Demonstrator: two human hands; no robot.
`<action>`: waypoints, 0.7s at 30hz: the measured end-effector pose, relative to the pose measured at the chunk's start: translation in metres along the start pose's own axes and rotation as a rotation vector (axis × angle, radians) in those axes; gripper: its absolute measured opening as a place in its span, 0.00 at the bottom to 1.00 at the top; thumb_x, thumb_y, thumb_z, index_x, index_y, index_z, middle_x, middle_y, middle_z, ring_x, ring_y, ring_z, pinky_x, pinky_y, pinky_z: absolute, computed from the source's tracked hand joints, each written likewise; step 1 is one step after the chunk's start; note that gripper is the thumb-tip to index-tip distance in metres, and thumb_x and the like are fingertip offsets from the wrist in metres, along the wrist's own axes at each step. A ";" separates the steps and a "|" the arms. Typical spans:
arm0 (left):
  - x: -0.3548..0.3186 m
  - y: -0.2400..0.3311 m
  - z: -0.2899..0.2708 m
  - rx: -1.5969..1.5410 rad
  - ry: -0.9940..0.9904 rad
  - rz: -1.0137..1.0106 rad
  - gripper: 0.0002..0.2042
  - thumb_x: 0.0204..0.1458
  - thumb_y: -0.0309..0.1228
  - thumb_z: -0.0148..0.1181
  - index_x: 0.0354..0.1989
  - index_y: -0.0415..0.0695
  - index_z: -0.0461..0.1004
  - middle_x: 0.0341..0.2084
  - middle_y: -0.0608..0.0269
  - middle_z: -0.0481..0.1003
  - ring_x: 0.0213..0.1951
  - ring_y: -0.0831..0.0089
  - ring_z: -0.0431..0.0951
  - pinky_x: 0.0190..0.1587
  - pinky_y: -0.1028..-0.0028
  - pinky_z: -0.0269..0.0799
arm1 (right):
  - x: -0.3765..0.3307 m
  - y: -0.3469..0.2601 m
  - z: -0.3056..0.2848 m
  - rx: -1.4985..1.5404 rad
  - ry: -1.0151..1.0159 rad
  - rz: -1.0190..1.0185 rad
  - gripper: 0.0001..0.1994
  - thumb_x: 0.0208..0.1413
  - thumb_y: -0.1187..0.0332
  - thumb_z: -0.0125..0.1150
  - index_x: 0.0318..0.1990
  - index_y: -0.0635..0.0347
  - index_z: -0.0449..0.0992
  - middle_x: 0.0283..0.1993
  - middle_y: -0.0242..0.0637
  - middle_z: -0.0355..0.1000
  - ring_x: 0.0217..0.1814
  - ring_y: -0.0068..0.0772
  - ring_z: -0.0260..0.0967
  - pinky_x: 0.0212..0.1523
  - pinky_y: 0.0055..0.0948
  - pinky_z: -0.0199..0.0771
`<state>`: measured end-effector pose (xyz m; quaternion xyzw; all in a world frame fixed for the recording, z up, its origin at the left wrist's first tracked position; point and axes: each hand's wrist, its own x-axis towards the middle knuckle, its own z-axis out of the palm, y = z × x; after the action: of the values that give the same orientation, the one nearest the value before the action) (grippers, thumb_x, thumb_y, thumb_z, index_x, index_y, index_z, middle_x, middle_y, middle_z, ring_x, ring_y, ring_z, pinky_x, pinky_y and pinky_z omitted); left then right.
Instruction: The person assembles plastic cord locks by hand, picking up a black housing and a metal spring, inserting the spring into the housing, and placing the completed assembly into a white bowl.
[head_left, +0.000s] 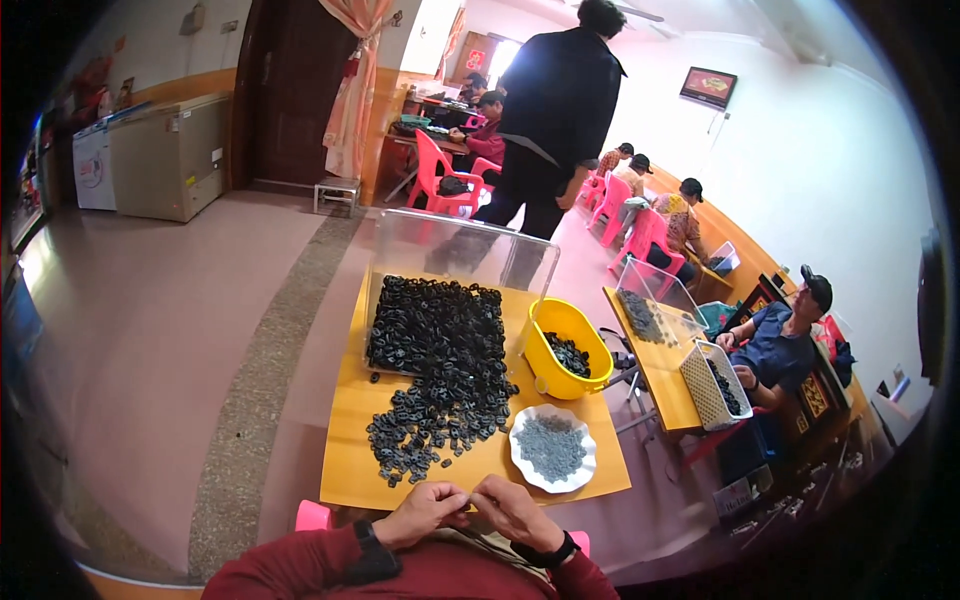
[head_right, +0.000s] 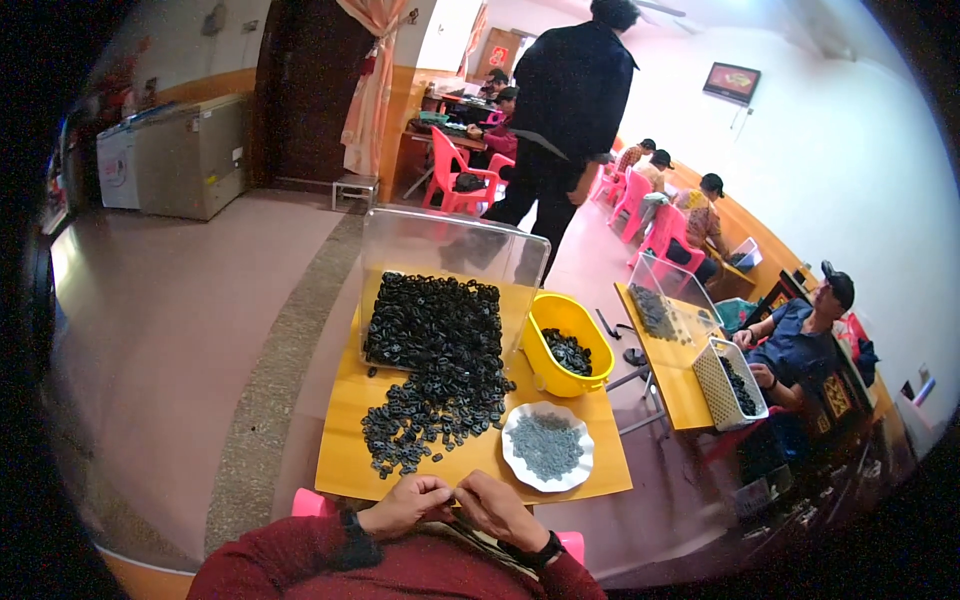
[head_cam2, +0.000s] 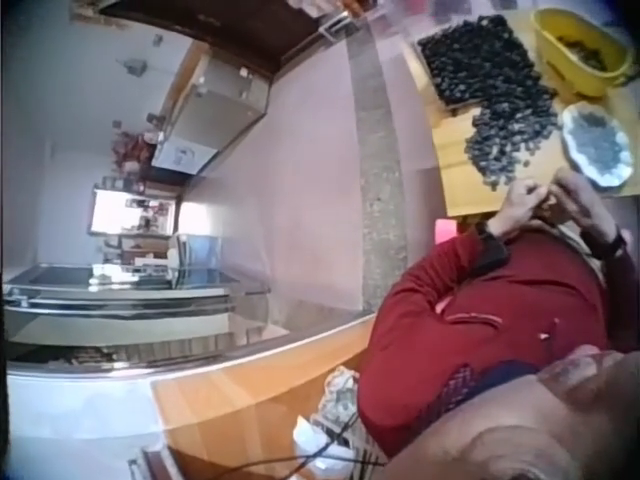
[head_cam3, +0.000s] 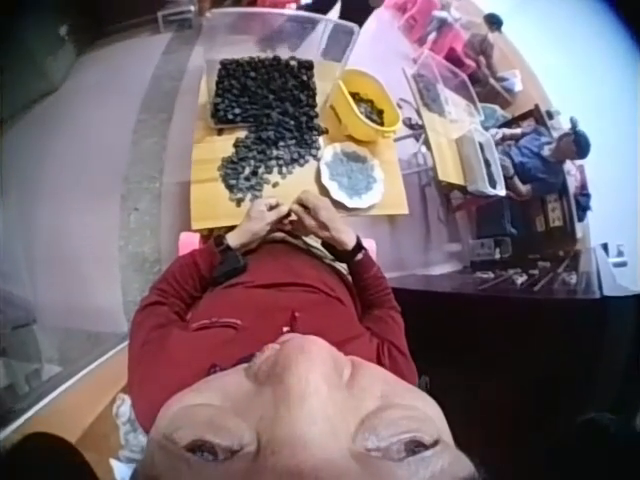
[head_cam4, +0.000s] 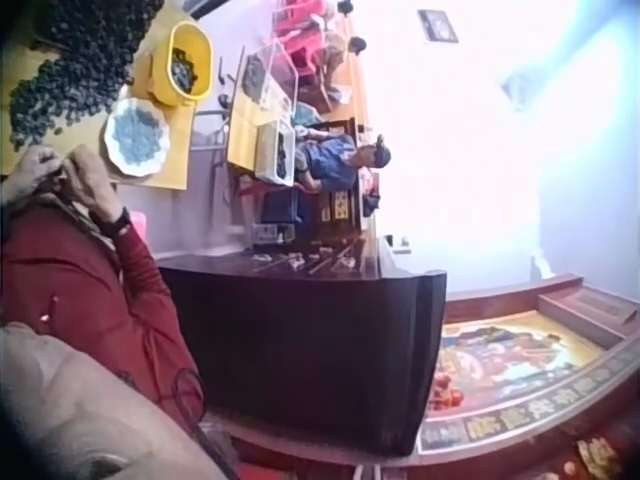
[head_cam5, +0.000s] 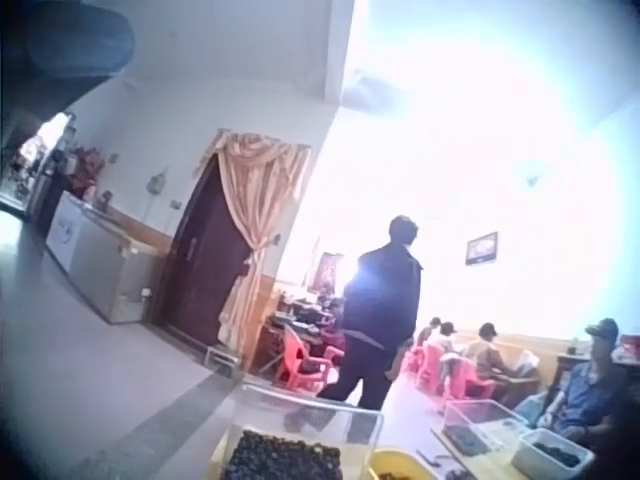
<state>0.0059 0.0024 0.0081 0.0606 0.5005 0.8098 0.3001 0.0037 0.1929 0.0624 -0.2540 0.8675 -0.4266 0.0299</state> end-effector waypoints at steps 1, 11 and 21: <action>-0.001 -0.001 0.000 -0.001 -0.002 0.000 0.09 0.61 0.32 0.51 0.39 0.38 0.72 0.30 0.67 0.74 0.32 0.80 0.75 0.40 0.77 0.76 | 0.000 -0.001 0.001 -0.002 0.001 0.001 0.05 0.57 0.72 0.56 0.33 0.64 0.72 0.26 0.40 0.68 0.26 0.33 0.66 0.28 0.29 0.66; -0.003 0.004 0.002 0.029 0.017 0.009 0.10 0.61 0.32 0.51 0.39 0.36 0.72 0.31 0.66 0.74 0.33 0.80 0.75 0.39 0.79 0.73 | -0.003 0.006 0.006 -0.038 0.023 -0.010 0.08 0.59 0.69 0.54 0.30 0.64 0.68 0.26 0.49 0.64 0.26 0.51 0.64 0.27 0.39 0.63; 0.003 -0.003 -0.004 -0.115 0.035 -0.062 0.09 0.60 0.31 0.50 0.37 0.38 0.72 0.31 0.64 0.74 0.32 0.75 0.76 0.38 0.74 0.76 | 0.001 0.010 0.008 0.071 0.016 -0.103 0.04 0.55 0.75 0.58 0.35 0.63 0.70 0.29 0.44 0.67 0.29 0.45 0.67 0.29 0.33 0.66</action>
<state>0.0025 0.0018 0.0029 0.0134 0.4601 0.8284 0.3190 0.0009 0.1915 0.0500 -0.2936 0.8378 -0.4602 0.0101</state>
